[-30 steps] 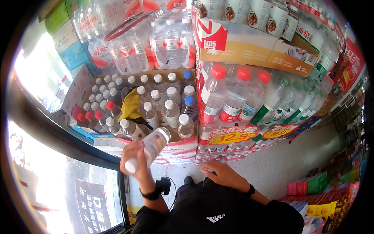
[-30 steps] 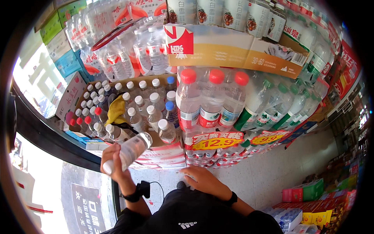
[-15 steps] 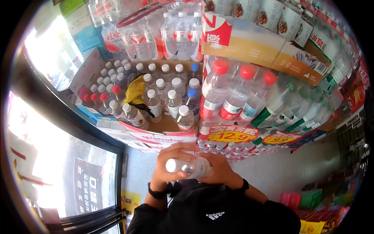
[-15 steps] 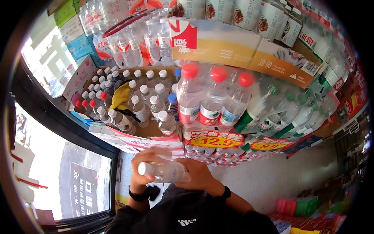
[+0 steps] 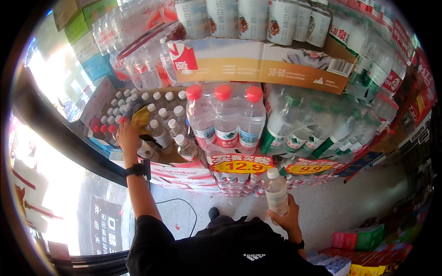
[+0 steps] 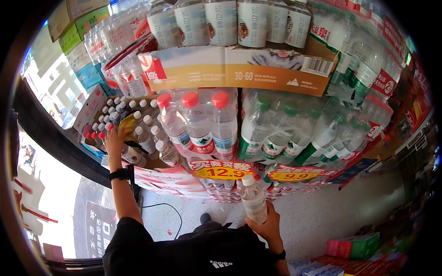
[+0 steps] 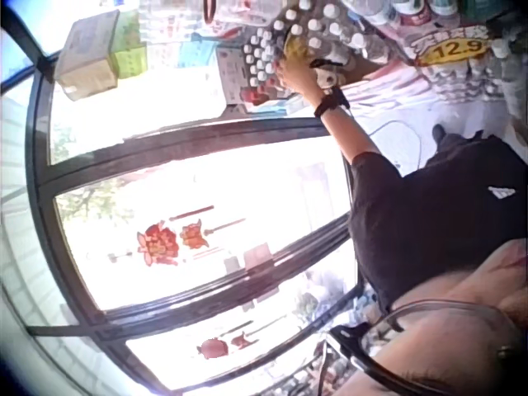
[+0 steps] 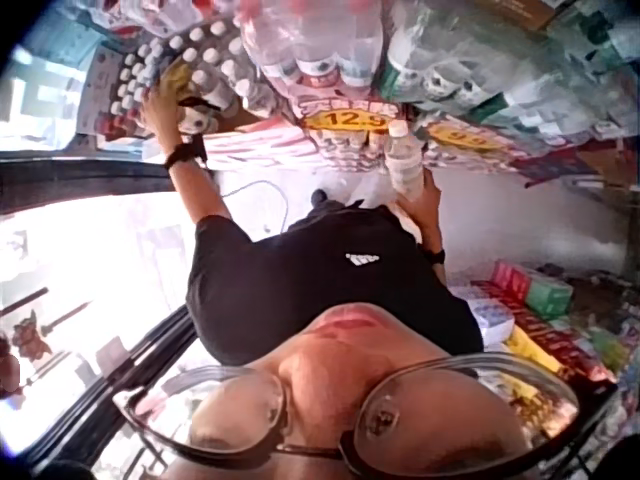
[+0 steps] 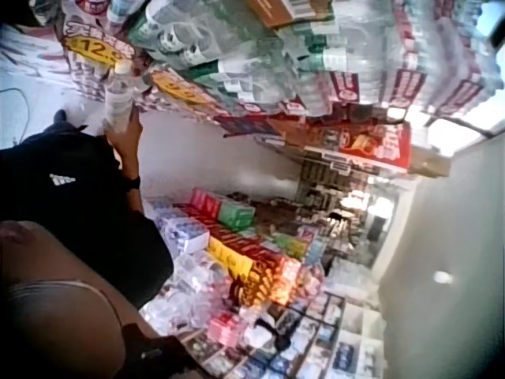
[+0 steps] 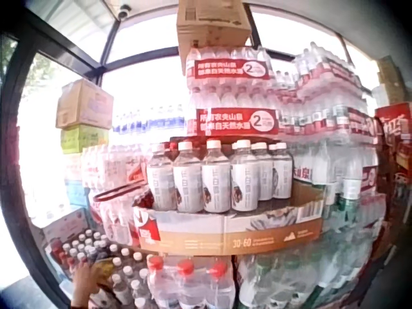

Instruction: The person wipes the exterior of multiple plastic water bottles with a cloth, handling them one at a time and returning them to a display tray.

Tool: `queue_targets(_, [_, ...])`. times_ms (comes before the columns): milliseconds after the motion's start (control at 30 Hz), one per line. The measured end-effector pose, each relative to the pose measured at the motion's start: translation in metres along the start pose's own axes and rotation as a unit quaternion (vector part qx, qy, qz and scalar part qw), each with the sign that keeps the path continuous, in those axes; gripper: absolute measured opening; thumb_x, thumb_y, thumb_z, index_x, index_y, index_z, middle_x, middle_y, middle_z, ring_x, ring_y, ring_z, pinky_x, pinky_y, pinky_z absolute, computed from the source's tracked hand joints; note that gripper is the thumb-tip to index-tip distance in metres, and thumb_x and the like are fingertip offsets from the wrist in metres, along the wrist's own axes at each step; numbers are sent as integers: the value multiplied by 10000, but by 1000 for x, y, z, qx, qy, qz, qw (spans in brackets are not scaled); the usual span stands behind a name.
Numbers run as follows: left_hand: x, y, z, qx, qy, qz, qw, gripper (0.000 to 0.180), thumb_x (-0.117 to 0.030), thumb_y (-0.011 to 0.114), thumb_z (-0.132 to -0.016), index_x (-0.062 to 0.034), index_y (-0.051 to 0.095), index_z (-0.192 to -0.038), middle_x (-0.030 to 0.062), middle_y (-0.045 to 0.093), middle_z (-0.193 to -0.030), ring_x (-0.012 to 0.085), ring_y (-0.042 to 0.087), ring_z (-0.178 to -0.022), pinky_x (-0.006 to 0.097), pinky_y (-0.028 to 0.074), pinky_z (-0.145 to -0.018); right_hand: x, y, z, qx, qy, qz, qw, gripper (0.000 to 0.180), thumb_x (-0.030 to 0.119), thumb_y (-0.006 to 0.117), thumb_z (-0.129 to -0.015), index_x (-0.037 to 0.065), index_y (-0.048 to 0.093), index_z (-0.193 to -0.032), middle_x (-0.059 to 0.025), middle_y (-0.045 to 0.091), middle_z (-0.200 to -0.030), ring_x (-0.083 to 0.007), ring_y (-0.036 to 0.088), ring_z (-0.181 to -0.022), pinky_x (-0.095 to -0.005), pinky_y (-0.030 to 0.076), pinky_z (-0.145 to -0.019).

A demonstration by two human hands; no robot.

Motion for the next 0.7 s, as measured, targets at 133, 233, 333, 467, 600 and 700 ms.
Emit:
queue_targets(133, [54, 59, -31, 23, -60, 66, 996, 539, -481, 663, -804, -11, 621, -1067, 215, 659, -988, 407, 620, -882, 471, 484, -765, -12, -18, 9, -42, 17, -9, 999, 682, 291, 827, -624, -2, 534, -1166, -150, 682, -993, -253, 679, -906, -376, 527, -813])
queue_targets(233, [57, 58, -48, 65, -36, 117, 990, 481, -444, 676, -788, -15, 637, -1003, 200, 669, -904, 395, 631, -833, 452, 488, -714, -15, -27, 13, -68, 10, -26, 997, 675, 282, 824, -627, -7, 533, -1164, -143, 681, -990, -239, 676, -895, -374, 526, -811])
queue_targets(333, [42, 34, -50, 34, -20, 129, 991, 398, -386, 680, -786, -16, 638, -926, 195, 658, -808, 373, 641, -782, 439, 481, -674, -13, -31, 16, -77, -3, -28, 997, 672, 277, 822, -631, -12, 533, -1164, -137, 680, -989, -227, 672, -885, -368, 525, -812])
queue_targets(467, [9, -44, -46, -147, -3, 271, 951, 311, -308, 636, -875, 0, 598, -861, 134, 599, -721, 229, 566, -654, 353, 461, -624, -11, -36, 19, -67, -9, -17, 998, 673, 276, 819, -632, -8, 533, -1171, -154, 680, -1006, -249, 679, -907, -370, 524, -817])
queue_targets(600, [-85, -155, 8, 26, -29, 645, 763, 225, -256, 547, -964, -58, 558, -1070, 9, 580, -832, 61, 568, -718, 182, 463, -620, -7, -39, 18, -52, 12, -18, 998, 679, 287, 820, -626, 3, 530, -1170, -150, 670, -1016, -229, 669, -911, -360, 517, -812])
queue_targets(700, [-154, -187, 66, 120, 22, 632, 765, 217, -236, 560, -954, -61, 553, -1083, 6, 571, -884, 69, 549, -756, 190, 445, -655, -5, -35, 11, -37, -3, 0, 999, 671, 278, 824, -625, 3, 539, -1167, -154, 673, -1022, -228, 674, -917, -357, 518, -811])
Point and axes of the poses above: each hand's wrist, its own z-axis away from the middle knuckle, its own y-axis out of the palm, x = y × z, the point moved 3 cm from there along -z, towards the middle knuckle
